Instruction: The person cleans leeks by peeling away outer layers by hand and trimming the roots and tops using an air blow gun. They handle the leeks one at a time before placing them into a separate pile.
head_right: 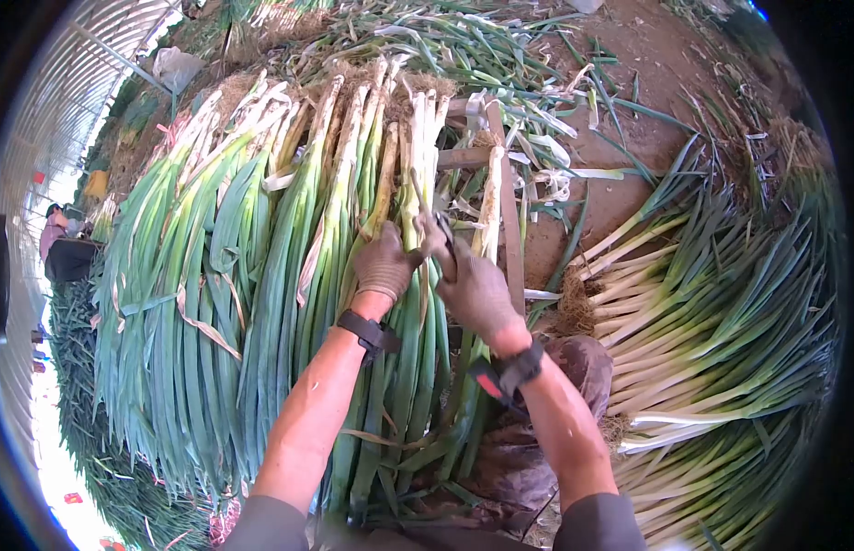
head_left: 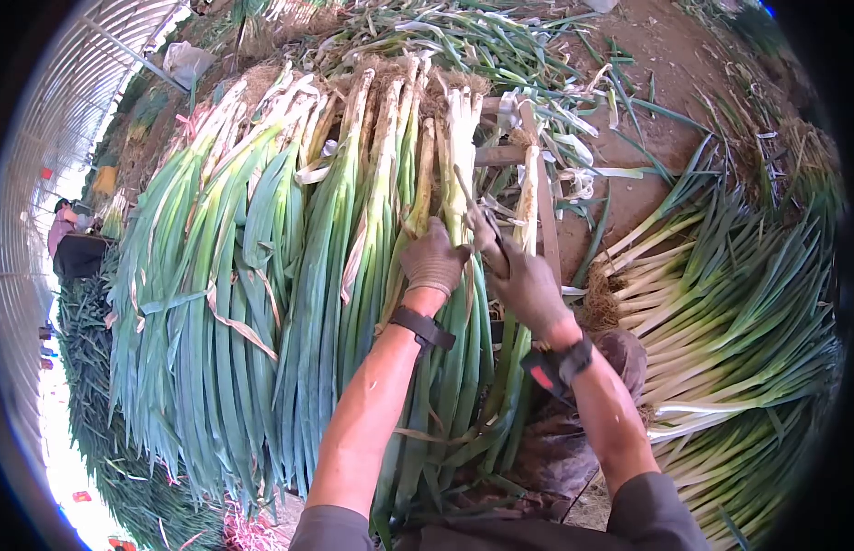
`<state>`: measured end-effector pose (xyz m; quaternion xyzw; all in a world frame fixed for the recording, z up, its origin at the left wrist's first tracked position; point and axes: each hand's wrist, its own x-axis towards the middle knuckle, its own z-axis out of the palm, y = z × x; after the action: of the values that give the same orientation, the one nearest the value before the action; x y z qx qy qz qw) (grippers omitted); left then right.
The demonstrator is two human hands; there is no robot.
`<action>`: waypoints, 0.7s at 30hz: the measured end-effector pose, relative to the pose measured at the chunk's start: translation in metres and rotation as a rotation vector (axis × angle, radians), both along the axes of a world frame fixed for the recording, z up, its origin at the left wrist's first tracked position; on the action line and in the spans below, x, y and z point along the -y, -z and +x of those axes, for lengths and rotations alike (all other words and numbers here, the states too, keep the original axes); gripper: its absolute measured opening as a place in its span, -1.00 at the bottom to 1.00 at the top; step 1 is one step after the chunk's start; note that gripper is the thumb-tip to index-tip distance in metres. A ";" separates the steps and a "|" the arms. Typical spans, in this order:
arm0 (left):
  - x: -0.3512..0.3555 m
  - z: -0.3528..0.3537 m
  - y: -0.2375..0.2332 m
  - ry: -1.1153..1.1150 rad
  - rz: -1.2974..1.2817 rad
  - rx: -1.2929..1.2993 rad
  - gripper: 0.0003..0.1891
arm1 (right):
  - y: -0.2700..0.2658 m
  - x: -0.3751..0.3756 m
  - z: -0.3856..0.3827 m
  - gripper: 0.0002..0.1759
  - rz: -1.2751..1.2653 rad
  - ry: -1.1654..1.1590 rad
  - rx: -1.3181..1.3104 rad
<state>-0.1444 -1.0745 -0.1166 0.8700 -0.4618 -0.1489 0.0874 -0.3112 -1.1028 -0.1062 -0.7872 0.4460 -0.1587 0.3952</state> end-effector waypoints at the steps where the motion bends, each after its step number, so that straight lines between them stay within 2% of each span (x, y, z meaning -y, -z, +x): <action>1: -0.001 -0.001 0.000 -0.006 -0.007 0.000 -0.42 | -0.009 -0.012 -0.008 -0.57 0.013 -0.023 -0.042; 3: -0.004 -0.002 0.003 0.000 -0.031 0.007 -0.44 | -0.007 -0.029 -0.018 -0.47 0.029 -0.049 -0.125; 7: -0.007 0.000 0.014 0.034 -0.046 -0.003 -0.40 | -0.007 -0.034 -0.018 -0.47 0.022 -0.023 -0.146; 10: -0.012 -0.009 0.009 0.028 -0.020 -0.022 -0.38 | 0.007 -0.010 -0.008 -0.47 -0.025 -0.001 -0.060; 11: -0.012 -0.012 0.008 0.017 -0.007 -0.024 -0.38 | 0.006 -0.001 0.000 -0.58 -0.024 0.066 -0.064; 14: -0.014 -0.017 0.002 0.018 0.000 -0.032 -0.36 | 0.012 0.031 0.019 -0.60 -0.067 0.112 -0.048; 17: -0.016 -0.018 0.005 0.027 -0.020 -0.028 -0.36 | 0.013 0.060 0.032 -0.55 -0.091 0.018 -0.147; 21: -0.020 -0.025 0.000 0.025 0.030 -0.016 -0.37 | 0.031 0.090 0.053 -0.58 -0.132 0.071 -0.115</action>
<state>-0.1698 -1.0546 -0.1161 0.8641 -0.4697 -0.1639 0.0764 -0.2582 -1.1923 -0.1371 -0.8031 0.4841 -0.1562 0.3103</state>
